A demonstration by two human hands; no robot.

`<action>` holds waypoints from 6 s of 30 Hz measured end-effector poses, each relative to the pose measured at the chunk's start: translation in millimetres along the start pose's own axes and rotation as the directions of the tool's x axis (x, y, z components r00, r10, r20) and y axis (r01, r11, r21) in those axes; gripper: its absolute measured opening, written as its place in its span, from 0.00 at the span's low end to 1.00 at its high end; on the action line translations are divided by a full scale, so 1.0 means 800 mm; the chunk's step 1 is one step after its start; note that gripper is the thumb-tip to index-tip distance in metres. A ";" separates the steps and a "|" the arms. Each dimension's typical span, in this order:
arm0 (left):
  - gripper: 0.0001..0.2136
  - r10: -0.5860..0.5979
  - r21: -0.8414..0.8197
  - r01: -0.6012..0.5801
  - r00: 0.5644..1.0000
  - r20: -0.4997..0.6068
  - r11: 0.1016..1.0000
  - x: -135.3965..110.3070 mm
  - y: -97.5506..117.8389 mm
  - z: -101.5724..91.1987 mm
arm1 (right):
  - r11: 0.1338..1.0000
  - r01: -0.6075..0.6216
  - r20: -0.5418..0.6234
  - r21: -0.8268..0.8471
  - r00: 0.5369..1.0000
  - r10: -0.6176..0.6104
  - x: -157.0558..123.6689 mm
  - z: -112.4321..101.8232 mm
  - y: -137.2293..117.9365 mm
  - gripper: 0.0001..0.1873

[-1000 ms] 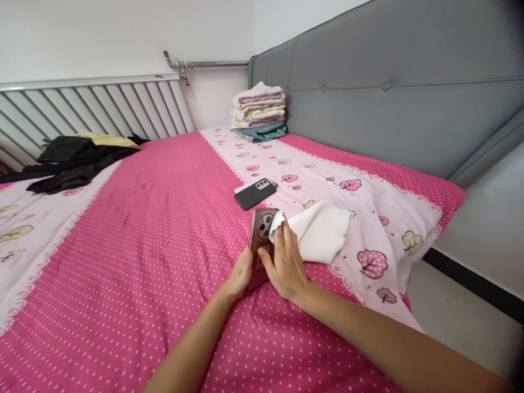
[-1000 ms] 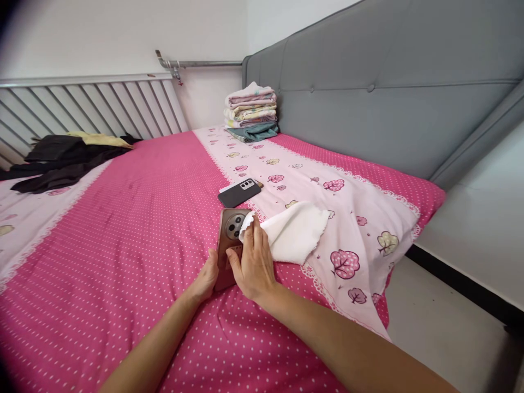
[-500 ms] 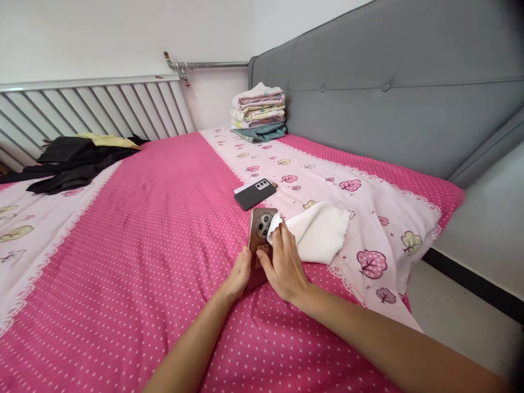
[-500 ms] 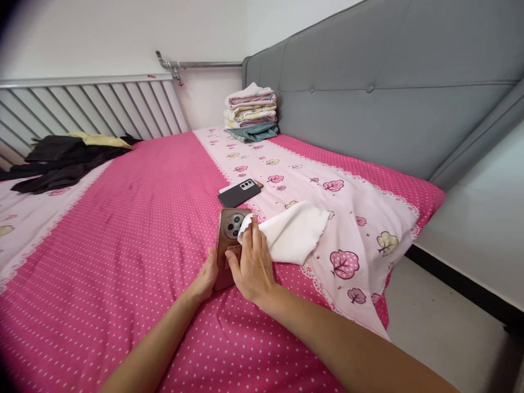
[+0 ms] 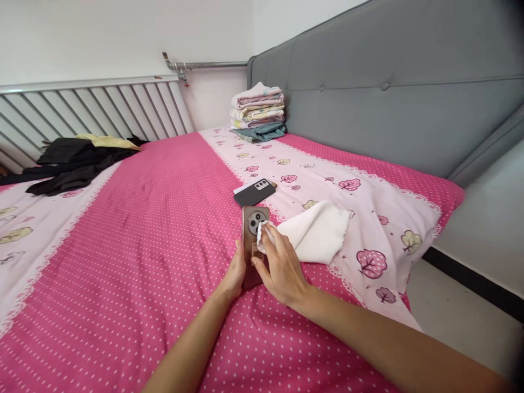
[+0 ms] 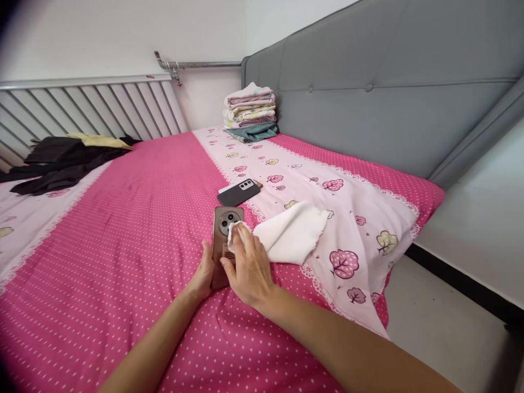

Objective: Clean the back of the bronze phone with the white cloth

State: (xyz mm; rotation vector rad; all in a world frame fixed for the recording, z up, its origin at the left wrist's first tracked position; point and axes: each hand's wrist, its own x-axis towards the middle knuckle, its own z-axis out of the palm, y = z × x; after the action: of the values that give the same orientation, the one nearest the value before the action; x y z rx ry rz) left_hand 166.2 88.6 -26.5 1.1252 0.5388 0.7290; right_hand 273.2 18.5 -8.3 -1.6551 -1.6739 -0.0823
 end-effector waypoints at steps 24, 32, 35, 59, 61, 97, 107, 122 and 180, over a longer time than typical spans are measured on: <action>0.23 0.191 0.297 -0.180 0.982 -0.008 0.938 -0.021 0.023 0.024 | 0.929 0.263 -0.246 -0.262 0.912 -0.327 0.011 -0.005 0.007 0.28; 0.26 0.161 0.348 -0.176 0.984 0.073 0.921 -0.024 0.016 0.016 | 0.936 0.202 -0.306 -0.289 0.907 -0.290 0.015 -0.018 0.006 0.28; 0.29 0.199 0.385 -0.238 0.970 0.139 0.892 -0.024 0.016 0.017 | 0.943 0.170 -0.331 -0.285 0.906 -0.263 0.018 -0.020 0.009 0.29; 0.34 0.089 0.075 -0.093 0.995 0.055 0.993 -0.011 -0.002 0.008 | 0.998 -0.058 -0.252 -0.030 0.967 0.049 0.018 0.000 0.033 0.24; 0.35 0.060 0.025 -0.060 0.998 0.021 0.998 -0.011 -0.003 0.007 | 0.998 -0.049 -0.237 -0.038 0.971 0.039 0.016 0.003 0.033 0.24; 0.32 0.152 0.270 -0.127 0.985 -0.076 0.955 -0.026 -0.003 0.017 | 0.959 0.265 -0.205 -0.100 0.938 -0.280 0.000 -0.010 -0.018 0.26; 0.31 0.230 0.361 -0.283 0.956 0.185 0.888 -0.036 0.016 0.030 | 0.974 0.219 -0.373 -0.063 0.900 -0.227 0.014 -0.031 -0.011 0.28; 0.29 0.093 0.173 -0.049 0.962 -0.258 0.984 -0.024 -0.011 0.013 | 0.955 0.285 -0.160 -0.086 0.942 -0.296 -0.002 -0.007 -0.023 0.21; 0.45 -0.080 -0.496 -0.048 0.969 -0.233 0.867 -0.002 0.042 -0.026 | 0.892 0.370 0.224 -0.260 0.922 -0.317 -0.005 -0.002 -0.009 0.21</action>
State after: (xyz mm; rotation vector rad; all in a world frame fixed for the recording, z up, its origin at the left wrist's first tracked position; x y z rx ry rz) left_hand 142.1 108.7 -2.0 0.5457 0.5266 0.9375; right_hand 267.4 13.4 -5.8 -1.5928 -2.1681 -0.3920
